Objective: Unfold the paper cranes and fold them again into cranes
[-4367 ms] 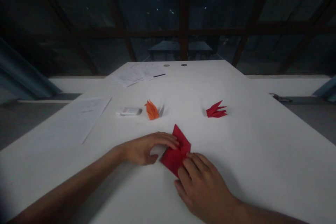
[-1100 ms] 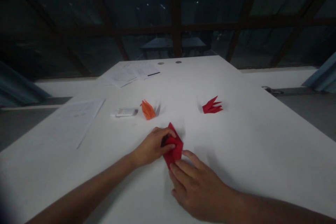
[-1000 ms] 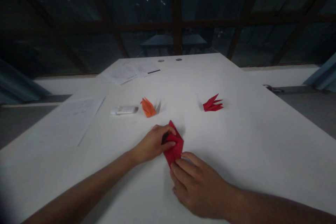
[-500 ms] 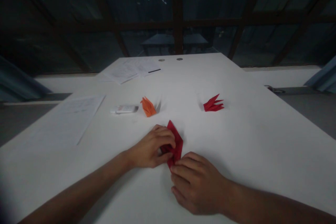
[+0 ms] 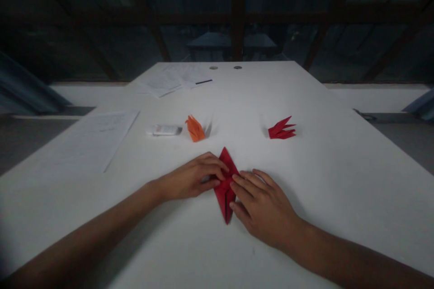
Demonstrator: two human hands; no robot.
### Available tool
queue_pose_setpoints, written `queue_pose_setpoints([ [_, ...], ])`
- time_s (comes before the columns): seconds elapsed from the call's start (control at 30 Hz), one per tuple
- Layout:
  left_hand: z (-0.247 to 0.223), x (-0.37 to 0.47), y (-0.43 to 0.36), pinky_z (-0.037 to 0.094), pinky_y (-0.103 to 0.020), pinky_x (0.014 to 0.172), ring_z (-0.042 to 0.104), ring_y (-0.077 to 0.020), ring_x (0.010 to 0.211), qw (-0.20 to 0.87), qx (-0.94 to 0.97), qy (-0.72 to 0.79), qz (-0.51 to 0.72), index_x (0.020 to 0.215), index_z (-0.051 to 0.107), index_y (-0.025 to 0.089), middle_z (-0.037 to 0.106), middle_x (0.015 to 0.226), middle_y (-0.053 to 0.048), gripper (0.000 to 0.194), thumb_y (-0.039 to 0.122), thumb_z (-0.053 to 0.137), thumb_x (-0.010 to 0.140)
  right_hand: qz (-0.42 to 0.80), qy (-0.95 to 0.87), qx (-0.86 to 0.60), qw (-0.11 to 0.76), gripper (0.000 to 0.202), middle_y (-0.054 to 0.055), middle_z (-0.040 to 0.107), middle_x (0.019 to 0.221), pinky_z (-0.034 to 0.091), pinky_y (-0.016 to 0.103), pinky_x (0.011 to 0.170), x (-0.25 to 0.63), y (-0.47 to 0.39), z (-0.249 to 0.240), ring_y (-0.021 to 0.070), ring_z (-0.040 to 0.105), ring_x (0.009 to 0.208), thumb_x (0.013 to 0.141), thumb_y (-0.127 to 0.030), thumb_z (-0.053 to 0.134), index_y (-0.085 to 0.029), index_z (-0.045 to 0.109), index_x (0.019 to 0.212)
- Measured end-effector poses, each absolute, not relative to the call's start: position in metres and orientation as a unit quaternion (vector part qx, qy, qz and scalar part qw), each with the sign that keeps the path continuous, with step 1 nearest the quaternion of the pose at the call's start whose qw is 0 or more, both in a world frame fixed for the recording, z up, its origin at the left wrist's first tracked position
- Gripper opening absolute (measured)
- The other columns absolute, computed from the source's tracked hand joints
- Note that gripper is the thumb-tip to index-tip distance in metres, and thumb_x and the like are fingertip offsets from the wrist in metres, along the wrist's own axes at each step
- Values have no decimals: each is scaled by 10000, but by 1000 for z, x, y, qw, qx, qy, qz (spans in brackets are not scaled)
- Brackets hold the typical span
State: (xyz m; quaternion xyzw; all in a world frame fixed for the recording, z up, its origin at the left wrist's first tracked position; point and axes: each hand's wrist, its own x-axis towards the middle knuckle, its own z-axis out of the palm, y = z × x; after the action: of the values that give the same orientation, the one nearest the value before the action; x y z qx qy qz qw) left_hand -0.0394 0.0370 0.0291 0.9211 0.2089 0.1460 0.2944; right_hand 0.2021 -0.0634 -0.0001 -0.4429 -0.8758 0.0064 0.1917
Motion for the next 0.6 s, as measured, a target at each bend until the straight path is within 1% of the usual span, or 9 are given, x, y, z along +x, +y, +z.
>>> queue_pose_setpoints([
  [0.07,32,-42,39,425,-376,1077,590,-220,1181,302,921,203,139,1007,712,225,697,1234,-60,119,192,613,949,19,-871,-449,198,343,60,707,1352,439,501,1126,204,-62,0,257,637,1264,980,-232,575,-218,682,1306],
  [0.17,34,-44,41,426,-355,1075,589,-212,1190,305,921,199,138,964,708,212,692,1239,-63,105,172,614,943,38,-863,-457,213,306,55,720,1326,435,497,1111,207,-60,-1,250,643,1241,984,-244,577,-222,683,1271],
  [0.27,35,-42,39,428,-364,1057,594,-224,1161,299,922,205,139,970,698,206,693,1213,-71,68,244,671,921,51,-855,-464,225,347,80,708,1326,441,501,1094,209,-57,-3,266,629,1232,973,-283,596,-211,635,1310],
  [0.37,35,-37,36,437,-383,1009,601,-241,1069,273,926,222,137,1025,677,200,705,1130,-74,228,362,738,877,62,-835,-494,235,511,147,623,1394,461,512,1069,209,-55,-3,299,582,1261,949,-323,617,-165,511,1423],
  [0.43,32,-34,35,442,-388,974,591,-245,1023,253,928,237,138,1088,666,200,706,1080,-71,290,400,724,886,74,-817,-518,243,570,167,585,1387,477,512,1040,209,-54,-2,313,565,1245,926,-342,641,-158,472,1437],
  [0.5,28,-32,34,443,-386,964,580,-243,1029,241,925,253,149,1182,644,202,700,1092,-72,304,391,648,944,85,-808,-527,250,588,154,617,1264,488,510,993,208,-55,-2,309,585,1146,897,-349,674,-159,469,1415],
  [0.6,21,-29,32,437,-386,987,582,-233,1079,231,920,266,173,1331,571,211,688,1173,-80,337,312,523,1014,94,-808,-522,256,678,97,653,1024,481,498,920,207,-57,-2,283,589,964,860,-349,716,-142,417,1432],
])
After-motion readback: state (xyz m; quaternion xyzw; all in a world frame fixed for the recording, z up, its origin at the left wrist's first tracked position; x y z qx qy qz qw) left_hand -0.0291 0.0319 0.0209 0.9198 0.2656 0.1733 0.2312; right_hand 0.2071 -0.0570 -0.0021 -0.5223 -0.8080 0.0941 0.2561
